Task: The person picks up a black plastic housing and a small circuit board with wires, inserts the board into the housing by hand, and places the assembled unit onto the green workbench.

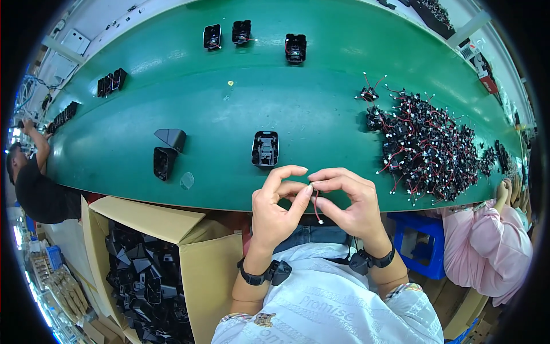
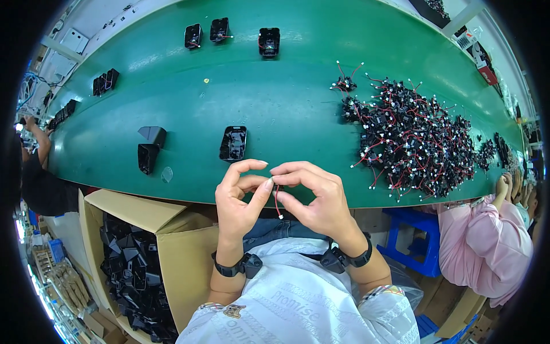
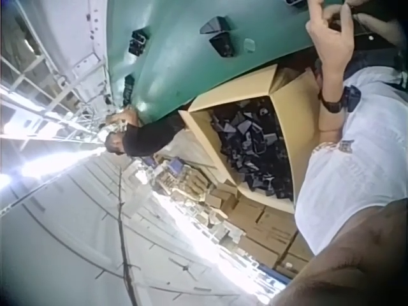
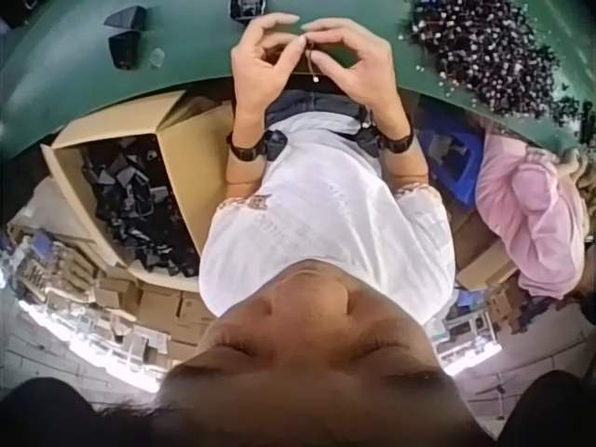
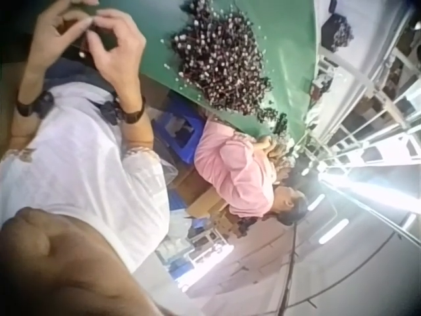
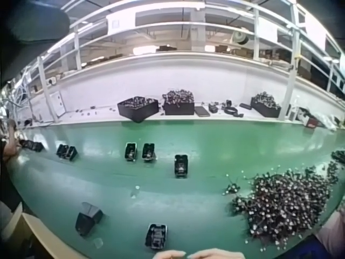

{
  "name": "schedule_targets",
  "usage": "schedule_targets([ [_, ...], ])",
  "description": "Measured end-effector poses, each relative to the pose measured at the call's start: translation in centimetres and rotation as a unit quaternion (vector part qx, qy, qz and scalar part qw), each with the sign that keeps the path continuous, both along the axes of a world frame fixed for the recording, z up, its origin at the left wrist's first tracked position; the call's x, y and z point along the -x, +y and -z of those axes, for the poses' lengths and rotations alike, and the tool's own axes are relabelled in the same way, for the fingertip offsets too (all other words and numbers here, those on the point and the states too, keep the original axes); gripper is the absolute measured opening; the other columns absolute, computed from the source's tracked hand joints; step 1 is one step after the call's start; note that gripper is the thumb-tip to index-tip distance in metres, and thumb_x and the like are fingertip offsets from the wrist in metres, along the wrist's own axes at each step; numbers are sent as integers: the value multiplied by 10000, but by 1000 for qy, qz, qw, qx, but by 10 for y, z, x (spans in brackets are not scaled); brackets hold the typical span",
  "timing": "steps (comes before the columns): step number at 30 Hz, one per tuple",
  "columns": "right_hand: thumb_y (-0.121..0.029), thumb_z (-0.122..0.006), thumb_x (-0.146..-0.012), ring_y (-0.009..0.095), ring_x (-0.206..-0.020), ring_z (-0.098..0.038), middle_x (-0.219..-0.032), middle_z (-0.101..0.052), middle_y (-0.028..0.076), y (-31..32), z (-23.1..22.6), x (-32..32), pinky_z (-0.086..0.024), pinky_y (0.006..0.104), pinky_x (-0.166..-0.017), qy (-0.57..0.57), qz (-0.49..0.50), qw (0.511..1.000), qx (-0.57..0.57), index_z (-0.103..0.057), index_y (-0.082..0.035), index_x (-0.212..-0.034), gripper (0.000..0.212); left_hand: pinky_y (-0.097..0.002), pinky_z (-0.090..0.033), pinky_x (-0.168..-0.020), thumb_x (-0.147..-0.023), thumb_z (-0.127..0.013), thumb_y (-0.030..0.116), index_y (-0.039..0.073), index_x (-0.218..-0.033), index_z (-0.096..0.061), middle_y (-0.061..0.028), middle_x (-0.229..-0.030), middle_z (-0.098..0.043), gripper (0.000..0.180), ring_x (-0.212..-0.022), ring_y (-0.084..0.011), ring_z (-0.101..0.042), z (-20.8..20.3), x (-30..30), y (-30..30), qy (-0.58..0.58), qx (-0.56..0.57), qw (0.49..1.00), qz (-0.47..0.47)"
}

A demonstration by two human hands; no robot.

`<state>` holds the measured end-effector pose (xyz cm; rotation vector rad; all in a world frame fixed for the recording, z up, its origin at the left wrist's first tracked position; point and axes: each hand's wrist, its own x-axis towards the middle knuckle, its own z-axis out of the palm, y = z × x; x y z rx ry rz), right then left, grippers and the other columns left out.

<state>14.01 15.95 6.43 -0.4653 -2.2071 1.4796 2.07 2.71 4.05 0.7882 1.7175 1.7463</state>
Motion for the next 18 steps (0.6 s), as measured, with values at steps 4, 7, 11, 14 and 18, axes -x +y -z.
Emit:
schedule_targets([
  [4,52,-754,-801,195,-950,-709,-1105,-727,161,0,7,-4,-576,299,-814,32,1,998,48,-746,19,-973,175,-228,-534,-710,-911,-716,-6,-8,-1200,-596,-93,-885,-754,313,-806,-80,-676,1,-1,-2,-25,-29,999,12],
  [7,64,-742,-838,166,-935,-694,-1107,-711,172,-6,7,-2,-573,271,-793,55,28,987,145,-741,35,-959,125,-232,-537,-708,-912,-712,-9,-9,-1184,-603,-95,-884,-754,292,-805,-90,-684,3,0,-4,-8,-37,999,11],
  [11,84,-721,-864,155,-922,-686,-1125,-684,180,-6,8,-2,-571,250,-792,76,73,981,161,-727,60,-948,88,-289,-559,-790,-884,-738,29,4,-1117,-632,-102,-952,-754,257,-858,-169,-714,7,13,-6,222,-40,966,-124],
  [14,77,-723,-867,159,-920,-686,-1121,-681,180,-2,7,-3,-574,249,-792,71,75,991,87,-721,62,-953,87,-459,-430,-1083,-698,-902,182,37,-1326,-601,-180,-1324,-630,712,-1320,-362,-526,-15,51,-12,354,31,925,-132],
  [18,65,-726,-873,157,-914,-686,-1102,-683,173,-3,4,0,-575,252,-782,82,59,992,70,-713,59,-953,81,-486,-353,-1141,-659,-924,247,43,-1413,-534,-180,-1420,-568,873,-1406,-381,-434,5,76,-11,360,147,917,-87],
])
